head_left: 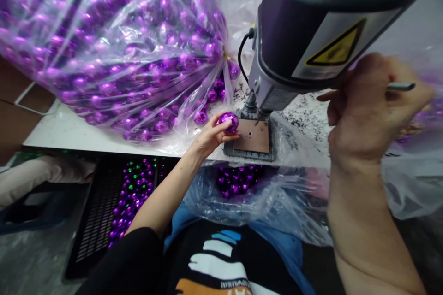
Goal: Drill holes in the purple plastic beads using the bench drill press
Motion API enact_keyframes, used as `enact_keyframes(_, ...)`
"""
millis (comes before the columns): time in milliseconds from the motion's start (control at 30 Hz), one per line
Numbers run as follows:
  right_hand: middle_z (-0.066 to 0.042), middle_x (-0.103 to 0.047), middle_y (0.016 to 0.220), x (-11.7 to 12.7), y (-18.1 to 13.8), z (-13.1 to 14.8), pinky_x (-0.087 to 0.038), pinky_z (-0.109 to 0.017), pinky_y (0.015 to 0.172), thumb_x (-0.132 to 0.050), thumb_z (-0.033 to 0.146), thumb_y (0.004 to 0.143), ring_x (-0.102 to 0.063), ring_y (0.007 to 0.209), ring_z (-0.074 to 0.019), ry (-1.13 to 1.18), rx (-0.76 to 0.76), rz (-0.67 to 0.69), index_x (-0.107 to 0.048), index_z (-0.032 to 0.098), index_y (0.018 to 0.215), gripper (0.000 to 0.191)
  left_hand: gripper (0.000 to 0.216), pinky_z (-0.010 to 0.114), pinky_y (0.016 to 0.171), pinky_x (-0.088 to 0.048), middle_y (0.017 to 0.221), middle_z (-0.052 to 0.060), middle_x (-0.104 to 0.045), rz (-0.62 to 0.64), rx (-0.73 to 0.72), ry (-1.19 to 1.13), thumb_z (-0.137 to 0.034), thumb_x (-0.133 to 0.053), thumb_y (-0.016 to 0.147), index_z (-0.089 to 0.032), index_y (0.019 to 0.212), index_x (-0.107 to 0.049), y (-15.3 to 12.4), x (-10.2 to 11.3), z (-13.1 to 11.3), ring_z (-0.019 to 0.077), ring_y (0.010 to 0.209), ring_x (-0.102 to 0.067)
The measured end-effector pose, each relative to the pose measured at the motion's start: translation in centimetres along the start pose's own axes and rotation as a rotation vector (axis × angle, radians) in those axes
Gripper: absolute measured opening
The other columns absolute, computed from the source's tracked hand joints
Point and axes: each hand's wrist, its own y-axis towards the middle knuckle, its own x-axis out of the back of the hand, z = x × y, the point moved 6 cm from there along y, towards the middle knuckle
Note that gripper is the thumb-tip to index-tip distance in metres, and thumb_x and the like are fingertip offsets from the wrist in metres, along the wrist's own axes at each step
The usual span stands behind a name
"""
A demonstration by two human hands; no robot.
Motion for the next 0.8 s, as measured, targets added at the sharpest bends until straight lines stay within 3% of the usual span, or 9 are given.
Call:
enact_keyframes(100, 0.006, -0.048, 0.061, -0.1, 0.1, -0.3, -0.038, -0.021, 0.045, -0.061, 0.06, 0.092, -0.049, 0.047, -0.0041, 0.025, 0.017, -0.01, -0.056, 0.017, 0.074, 0.047, 0.053, 0.032, 0.072, -0.061, 0.095, 0.002, -0.073, -0.024, 0.005, 0.198, -0.049, -0.086, 0.076, -0.021, 0.113, -0.058, 0.0, -0.4, 1.2, 0.0169, 0.072, -0.074)
enact_keyframes(200, 0.006, -0.047, 0.06, -0.1, 0.1, -0.1, -0.037, -0.021, 0.045, -0.06, 0.062, 0.092, -0.046, 0.046, -0.0034, 0.005, 0.032, 0.016, -0.054, 0.017, 0.072, 0.049, 0.051, 0.031, 0.079, -0.059, 0.097, 0.003, -0.074, -0.062, -0.125, 0.376, -0.052, -0.085, 0.077, -0.019, 0.107, -0.061, 0.4, -0.4, 1.3, 0.0173, 0.084, -0.073)
enact_keyframes(300, 0.004, -0.051, 0.061, 0.1, 0.0, 0.0, -0.038, -0.022, 0.048, -0.059, 0.06, 0.093, -0.054, 0.052, -0.006, -0.028, 0.002, 0.024, -0.054, 0.017, 0.073, 0.047, 0.061, 0.034, 0.09, -0.058, 0.107, 0.005, -0.074, -0.044, -0.248, 0.457, -0.045, -0.092, 0.069, -0.02, 0.115, -0.06, 0.8, -0.3, 1.7, 0.0205, 0.099, -0.072)
enact_keyframes(400, 0.002, -0.055, 0.062, 0.1, -0.1, 0.2, -0.039, -0.022, 0.051, -0.059, 0.059, 0.093, -0.058, 0.058, -0.008, -0.032, -0.02, 0.042, -0.055, 0.017, 0.073, 0.047, 0.064, 0.037, 0.093, -0.057, 0.115, 0.008, -0.072, -0.011, -0.278, 0.491, -0.047, -0.088, 0.074, -0.02, 0.124, -0.057, 1.3, -0.1, 2.4, 0.0215, 0.102, -0.071)
enact_keyframes(533, 0.002, -0.051, 0.06, 0.0, 0.0, 0.4, -0.035, -0.021, 0.052, -0.059, 0.062, 0.092, -0.049, 0.056, -0.0059, -0.037, -0.023, 0.047, -0.054, 0.016, 0.071, 0.05, 0.058, 0.037, 0.096, -0.056, 0.116, 0.008, -0.072, -0.022, -0.305, 0.61, -0.05, -0.078, 0.085, -0.019, 0.13, -0.058, 1.7, -0.2, 2.4, 0.022, 0.105, -0.07)
enact_keyframes(800, 0.003, -0.05, 0.06, 0.0, 0.0, 0.7, -0.031, -0.022, 0.052, -0.058, 0.063, 0.093, -0.042, 0.056, -0.0046, -0.044, -0.026, 0.061, -0.052, 0.017, 0.068, 0.053, 0.053, 0.041, 0.107, -0.05, 0.128, 0.01, -0.07, -0.028, -0.419, 1.05, -0.039, -0.079, 0.089, -0.018, 0.135, -0.061, 1.9, -1.8, 1.8, 0.0272, 0.119, -0.065)
